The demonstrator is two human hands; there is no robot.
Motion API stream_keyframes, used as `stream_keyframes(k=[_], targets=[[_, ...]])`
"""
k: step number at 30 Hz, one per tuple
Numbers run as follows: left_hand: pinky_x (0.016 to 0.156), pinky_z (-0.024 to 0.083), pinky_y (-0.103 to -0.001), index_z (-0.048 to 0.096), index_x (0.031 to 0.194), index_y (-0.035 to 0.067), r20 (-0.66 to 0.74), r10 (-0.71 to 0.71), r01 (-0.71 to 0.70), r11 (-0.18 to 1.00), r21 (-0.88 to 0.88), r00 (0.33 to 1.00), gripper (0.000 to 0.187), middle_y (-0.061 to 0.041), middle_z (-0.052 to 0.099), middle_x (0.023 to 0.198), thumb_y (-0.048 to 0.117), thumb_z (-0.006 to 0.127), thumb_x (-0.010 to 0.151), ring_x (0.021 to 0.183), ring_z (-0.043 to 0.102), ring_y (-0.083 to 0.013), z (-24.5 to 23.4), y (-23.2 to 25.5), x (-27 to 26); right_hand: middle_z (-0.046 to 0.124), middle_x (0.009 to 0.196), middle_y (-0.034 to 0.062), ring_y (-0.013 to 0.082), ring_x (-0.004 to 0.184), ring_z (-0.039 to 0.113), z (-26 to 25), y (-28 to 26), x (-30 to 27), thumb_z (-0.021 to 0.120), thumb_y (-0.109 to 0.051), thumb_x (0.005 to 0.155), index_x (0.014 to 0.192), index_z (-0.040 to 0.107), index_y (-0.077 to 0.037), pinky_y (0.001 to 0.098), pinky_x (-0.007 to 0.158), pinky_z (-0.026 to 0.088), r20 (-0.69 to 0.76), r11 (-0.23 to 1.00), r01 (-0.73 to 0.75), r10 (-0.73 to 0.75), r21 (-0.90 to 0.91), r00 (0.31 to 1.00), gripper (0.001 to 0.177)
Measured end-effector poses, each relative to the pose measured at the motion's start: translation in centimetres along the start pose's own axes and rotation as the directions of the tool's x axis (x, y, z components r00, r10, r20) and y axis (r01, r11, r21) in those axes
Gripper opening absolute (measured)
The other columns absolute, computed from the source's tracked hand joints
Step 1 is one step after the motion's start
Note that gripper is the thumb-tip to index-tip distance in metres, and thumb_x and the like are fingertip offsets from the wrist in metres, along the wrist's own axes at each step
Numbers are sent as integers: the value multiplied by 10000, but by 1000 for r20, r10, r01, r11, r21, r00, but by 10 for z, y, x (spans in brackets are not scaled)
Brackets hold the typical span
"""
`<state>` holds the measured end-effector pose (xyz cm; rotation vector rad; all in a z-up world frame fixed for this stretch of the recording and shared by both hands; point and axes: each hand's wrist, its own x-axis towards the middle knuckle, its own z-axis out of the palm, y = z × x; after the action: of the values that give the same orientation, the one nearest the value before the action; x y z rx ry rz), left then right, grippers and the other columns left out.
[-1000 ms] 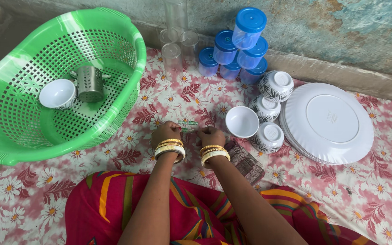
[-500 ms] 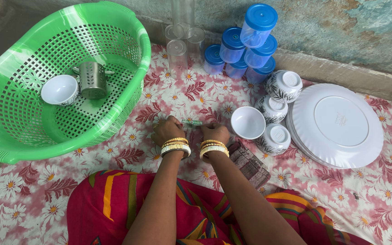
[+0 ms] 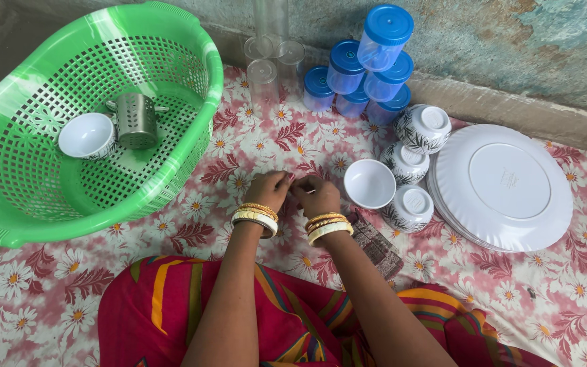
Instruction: The person sits on a floral mat and wipes several small white bowls with a dark cloth. They handle each bowl individually, wiping the exterior and interior, then place them in a stack. A green basket, plastic containers, and plates are visible nearby.
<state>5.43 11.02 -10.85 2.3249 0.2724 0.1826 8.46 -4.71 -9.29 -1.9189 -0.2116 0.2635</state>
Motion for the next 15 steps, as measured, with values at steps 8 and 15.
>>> stream_keyframes(k=[8,15], targets=[[732,567,-335,754,1011,110,112,-185,204,961,-187,976,116,-48,803,872,182,700,939,767,761,-158,-1,-23,3,748,768,87,149,519,660,-10,9,7,750,-112,870,954,746,14,303,448,507,-1,947,-264,269,182,963,152],[686,580,-340,707,992,102,-3,-339,327,909,-258,941,82,-18,788,815,97,664,922,732,772,-148,7,-19,-5,745,771,94,162,507,654,5,29,6,708,-64,905,953,730,31,301,476,540,32,826,-382,406,414,913,109]])
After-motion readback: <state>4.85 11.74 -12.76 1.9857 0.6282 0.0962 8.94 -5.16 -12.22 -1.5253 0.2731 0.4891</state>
